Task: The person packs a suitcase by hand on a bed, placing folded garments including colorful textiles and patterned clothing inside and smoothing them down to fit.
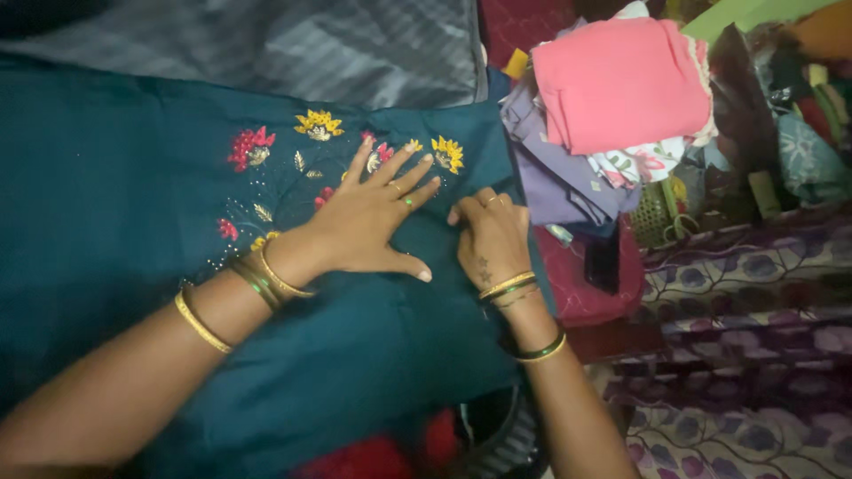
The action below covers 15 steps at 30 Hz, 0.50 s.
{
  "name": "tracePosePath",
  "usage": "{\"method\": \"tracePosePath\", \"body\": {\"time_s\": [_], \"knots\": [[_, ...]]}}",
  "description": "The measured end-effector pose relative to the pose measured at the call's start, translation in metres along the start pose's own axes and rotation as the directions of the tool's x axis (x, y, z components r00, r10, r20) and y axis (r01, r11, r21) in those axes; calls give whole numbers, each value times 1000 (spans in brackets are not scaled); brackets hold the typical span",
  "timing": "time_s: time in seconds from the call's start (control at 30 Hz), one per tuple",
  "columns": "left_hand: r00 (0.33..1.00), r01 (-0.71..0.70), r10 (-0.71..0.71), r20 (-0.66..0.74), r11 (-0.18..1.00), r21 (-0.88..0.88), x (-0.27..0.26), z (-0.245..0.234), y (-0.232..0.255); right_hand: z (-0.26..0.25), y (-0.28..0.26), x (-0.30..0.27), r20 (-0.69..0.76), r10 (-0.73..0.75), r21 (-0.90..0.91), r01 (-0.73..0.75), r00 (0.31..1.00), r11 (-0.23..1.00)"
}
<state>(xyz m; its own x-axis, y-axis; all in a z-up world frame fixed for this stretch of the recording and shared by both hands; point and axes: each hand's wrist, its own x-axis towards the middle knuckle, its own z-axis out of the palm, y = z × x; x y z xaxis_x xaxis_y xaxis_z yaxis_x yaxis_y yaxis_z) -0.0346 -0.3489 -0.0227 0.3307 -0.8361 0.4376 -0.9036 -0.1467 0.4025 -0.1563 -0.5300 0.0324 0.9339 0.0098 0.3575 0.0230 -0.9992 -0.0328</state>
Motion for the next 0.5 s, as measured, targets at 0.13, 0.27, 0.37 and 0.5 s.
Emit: {"method": "tracePosePath", "body": {"time_s": [0.13, 0.27, 0.37, 0.5], "knots": [[999, 14, -14, 35, 1000, -9, 1, 1, 0, 3, -2, 1, 14, -12, -21, 12, 1000, 1000], [998, 49, -49, 46, 999, -3, 1, 0, 0, 3, -2, 1, 33, 20, -49, -19, 999, 999], [999, 29, -29, 18, 999, -13, 1, 1, -1, -1, -5, -1, 18, -11, 28, 11, 1000, 1000], [998, 45, -44, 46, 999, -21, 1, -1, -1, -8, -9, -1, 69, -65, 165, 52, 996, 985]]}}
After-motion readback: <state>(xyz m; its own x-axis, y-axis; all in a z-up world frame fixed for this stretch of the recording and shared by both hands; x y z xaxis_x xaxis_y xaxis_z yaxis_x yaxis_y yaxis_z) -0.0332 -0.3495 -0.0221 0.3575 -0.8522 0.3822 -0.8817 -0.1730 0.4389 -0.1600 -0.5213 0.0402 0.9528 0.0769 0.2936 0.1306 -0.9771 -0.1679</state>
